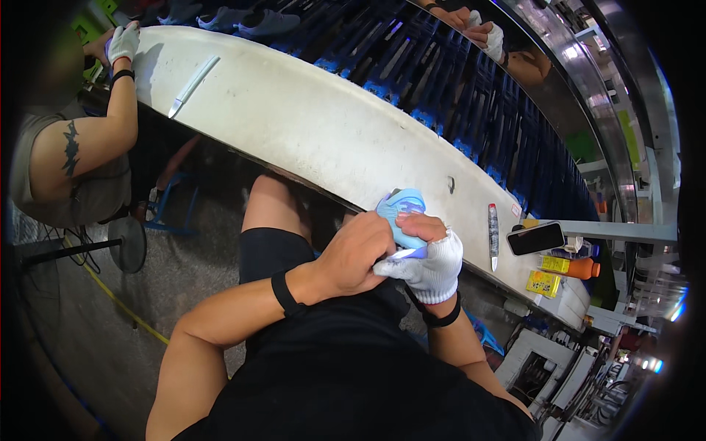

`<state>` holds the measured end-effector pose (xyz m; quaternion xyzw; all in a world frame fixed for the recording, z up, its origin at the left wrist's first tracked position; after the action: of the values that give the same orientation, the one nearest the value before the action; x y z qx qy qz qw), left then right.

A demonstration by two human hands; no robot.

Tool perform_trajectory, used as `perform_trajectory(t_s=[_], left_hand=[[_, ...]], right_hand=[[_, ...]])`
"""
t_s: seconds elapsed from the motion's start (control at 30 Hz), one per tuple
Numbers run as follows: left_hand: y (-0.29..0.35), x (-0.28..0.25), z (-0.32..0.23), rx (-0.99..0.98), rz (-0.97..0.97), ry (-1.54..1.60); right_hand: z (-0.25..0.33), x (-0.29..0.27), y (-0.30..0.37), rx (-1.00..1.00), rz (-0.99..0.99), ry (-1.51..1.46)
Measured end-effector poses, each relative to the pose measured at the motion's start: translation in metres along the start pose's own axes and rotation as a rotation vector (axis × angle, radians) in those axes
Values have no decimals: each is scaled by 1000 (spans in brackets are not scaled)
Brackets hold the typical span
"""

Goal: Manually fitting shoe components, applying adhesive or markings, and placing them on a conveyor system in a shoe manufacturing facility.

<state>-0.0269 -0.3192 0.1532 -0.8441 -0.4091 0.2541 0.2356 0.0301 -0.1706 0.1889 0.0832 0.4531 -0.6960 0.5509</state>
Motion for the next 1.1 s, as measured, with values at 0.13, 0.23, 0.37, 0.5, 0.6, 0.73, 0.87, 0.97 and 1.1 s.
perform_trajectory(t_s=[0.13,0.23,0.37,0.5,0.6,0.73,0.87,0.97,1.1], left_hand=[[3,-8,3,158,-6,-106],[6,-11,12,138,-44,-134],[3,-15,25,65,16,-163],[15,-23,46,-44,100,-272],[19,-32,47,-124,148,-452],[9,-55,32,-42,147,-464],[-33,-93,-5,137,167,-477],[-48,-91,6,-6,252,-450],[-61,-79,21,-200,383,-429]], right_hand=[[-8,-2,-1,-70,89,-173],[-10,-2,1,-125,143,-268],[-13,-2,2,-131,105,-305],[-21,-3,10,-122,16,-387],[-32,-6,18,18,-166,-514],[-65,16,36,405,-705,-1285],[-80,20,-2,382,-333,-663],[-58,40,-22,244,22,-423],[-32,48,-59,129,35,-687]])
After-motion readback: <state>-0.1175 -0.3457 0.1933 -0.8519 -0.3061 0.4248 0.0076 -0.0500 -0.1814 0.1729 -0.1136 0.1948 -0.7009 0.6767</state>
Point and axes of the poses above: each hand's wrist, its own y-axis away from the middle knuckle, its own x-axis out of the palm, z = x × y, the point moved 6 cm from there along -y, towards the middle knuckle, and after that the axes turned 3 degrees about -x, right-handed, at the moved point
